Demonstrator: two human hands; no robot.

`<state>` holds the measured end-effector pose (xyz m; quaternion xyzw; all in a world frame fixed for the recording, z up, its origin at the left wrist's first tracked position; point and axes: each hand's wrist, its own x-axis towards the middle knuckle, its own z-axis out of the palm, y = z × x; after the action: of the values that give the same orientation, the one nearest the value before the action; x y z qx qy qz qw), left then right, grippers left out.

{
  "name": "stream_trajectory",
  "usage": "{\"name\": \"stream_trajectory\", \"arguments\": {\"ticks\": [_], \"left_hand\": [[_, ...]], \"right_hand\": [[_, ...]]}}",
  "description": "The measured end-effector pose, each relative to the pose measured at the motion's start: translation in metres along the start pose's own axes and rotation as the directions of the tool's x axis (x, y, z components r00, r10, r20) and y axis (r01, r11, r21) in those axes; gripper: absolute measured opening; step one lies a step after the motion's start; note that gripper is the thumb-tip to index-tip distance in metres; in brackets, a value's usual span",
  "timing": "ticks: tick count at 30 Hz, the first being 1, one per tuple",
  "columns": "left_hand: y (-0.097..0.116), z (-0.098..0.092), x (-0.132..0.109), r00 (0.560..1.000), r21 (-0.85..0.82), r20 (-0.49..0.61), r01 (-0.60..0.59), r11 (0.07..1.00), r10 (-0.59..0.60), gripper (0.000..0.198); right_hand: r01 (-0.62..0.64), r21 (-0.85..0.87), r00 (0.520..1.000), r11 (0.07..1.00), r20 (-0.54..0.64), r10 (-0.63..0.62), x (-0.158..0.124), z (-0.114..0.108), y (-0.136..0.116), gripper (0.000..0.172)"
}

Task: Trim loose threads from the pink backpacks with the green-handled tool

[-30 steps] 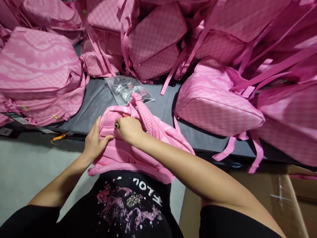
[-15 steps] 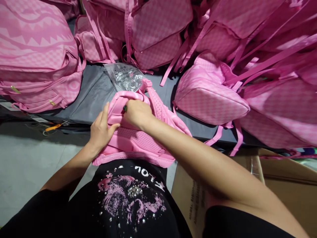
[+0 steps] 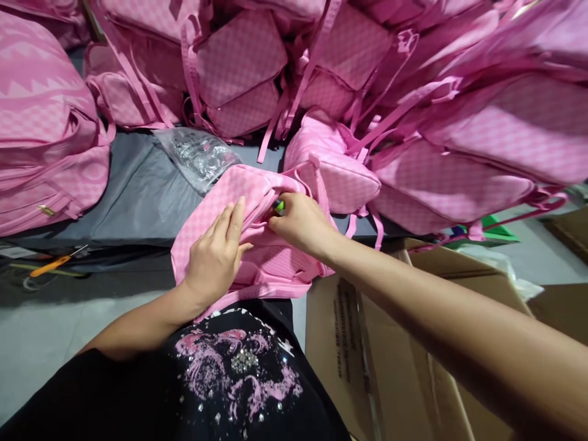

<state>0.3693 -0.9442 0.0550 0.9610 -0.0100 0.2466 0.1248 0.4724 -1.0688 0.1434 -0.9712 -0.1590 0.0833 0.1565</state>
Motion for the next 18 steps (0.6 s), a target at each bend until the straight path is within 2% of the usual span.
{"name": "stream_trajectory", "arguments": {"ticks": [6,9,13,18], "left_hand": [[-0.015,0.017,-0.002,0.997,-0.060,0.010,0.078,0.995,-0.078,0.072],[-0.018,0.017,-0.001,0.998,-0.088,-0.007,0.055,0.995,-0.056,0.069],[-0.019,0.015,0.002,1.000,-0.136,-0.026,0.004,0.991,-0.008,0.061],[-0.021,0.025,0.002,0.998,-0.173,-0.045,-0.043,0.984,0.036,0.058]], "right_hand": [[-0.014,-0.046,1.000,0.999,-0.012,0.013,0.017,0.024,-0.005,0.017],[-0.053,-0.047,0.998,0.998,-0.024,0.052,0.015,0.023,-0.003,0.021],[-0.039,-0.073,0.997,0.997,-0.061,0.035,0.012,0.015,0.005,0.013],[-0.038,-0.156,0.996,0.987,-0.087,0.024,0.015,0.018,0.018,0.011]]}}
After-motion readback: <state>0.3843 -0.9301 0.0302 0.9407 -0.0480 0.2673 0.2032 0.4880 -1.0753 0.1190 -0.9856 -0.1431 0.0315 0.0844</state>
